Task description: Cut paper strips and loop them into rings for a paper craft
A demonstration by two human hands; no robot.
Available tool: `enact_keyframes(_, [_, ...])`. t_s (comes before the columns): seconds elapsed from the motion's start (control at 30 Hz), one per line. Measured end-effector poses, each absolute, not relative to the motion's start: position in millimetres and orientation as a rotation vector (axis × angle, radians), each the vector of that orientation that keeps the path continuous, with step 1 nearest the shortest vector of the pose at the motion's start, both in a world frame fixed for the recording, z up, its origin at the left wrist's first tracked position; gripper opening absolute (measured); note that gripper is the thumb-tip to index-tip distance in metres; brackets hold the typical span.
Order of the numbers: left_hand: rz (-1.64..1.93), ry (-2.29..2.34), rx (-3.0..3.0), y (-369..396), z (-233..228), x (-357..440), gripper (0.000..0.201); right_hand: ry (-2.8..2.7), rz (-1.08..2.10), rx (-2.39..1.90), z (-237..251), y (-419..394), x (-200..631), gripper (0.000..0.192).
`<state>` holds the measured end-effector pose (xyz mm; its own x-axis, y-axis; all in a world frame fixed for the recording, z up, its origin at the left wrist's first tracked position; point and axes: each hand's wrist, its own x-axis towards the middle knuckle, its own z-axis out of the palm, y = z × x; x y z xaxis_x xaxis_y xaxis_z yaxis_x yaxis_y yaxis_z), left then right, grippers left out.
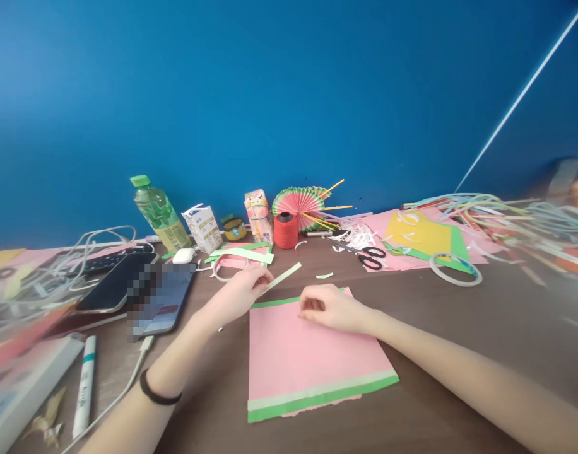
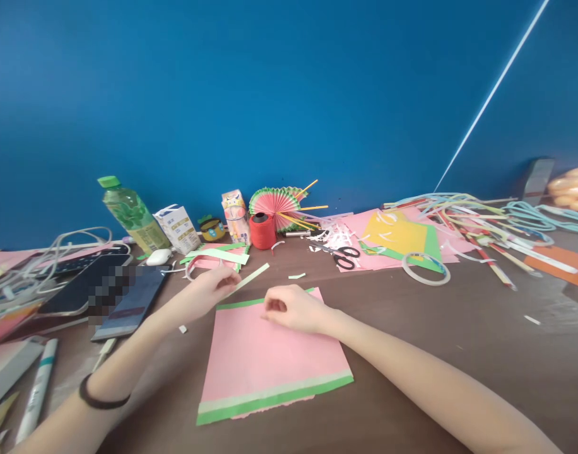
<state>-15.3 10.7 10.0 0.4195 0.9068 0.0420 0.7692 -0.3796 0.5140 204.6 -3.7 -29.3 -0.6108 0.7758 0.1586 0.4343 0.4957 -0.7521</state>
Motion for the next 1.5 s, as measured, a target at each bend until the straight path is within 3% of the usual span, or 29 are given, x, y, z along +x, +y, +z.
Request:
enact_keyframes(0.2, [0.501, 1.361, 2.320, 13, -3, -9, 0.018, -1.873, 0.808, -1.226, -38, 13, 210, 0.027])
enact_keyframes(0.33, [0.461, 1.388, 2.506, 17, -10, -12, 0.021, -1.927, 0.621, -1.303, -46, 24, 218, 0.014])
enact_keyframes(0.53, [0.305, 1.461, 2.901, 12, -18, -4, 0.036, -1.869, 0.499, -1.402, -44, 41, 234, 0.010])
enact_keyframes(0.63, [0.256, 1.403, 2.896, -1, -18, 12, 0.033, -1.890, 0.434, -1.427, -44, 49, 243, 0.005])
enact_keyframes(0.83, [0.223, 1.418, 2.873, -18, -24, 30, 0.034, -2.005, 0.295, -1.415, -57, 56, 246, 0.012])
enact_keyframes(1.5, [0.355, 1.385, 2.766, -6, -41, 32, 0.044, -2.068, 0.245, -1.386, -56, 45, 235, 0.015])
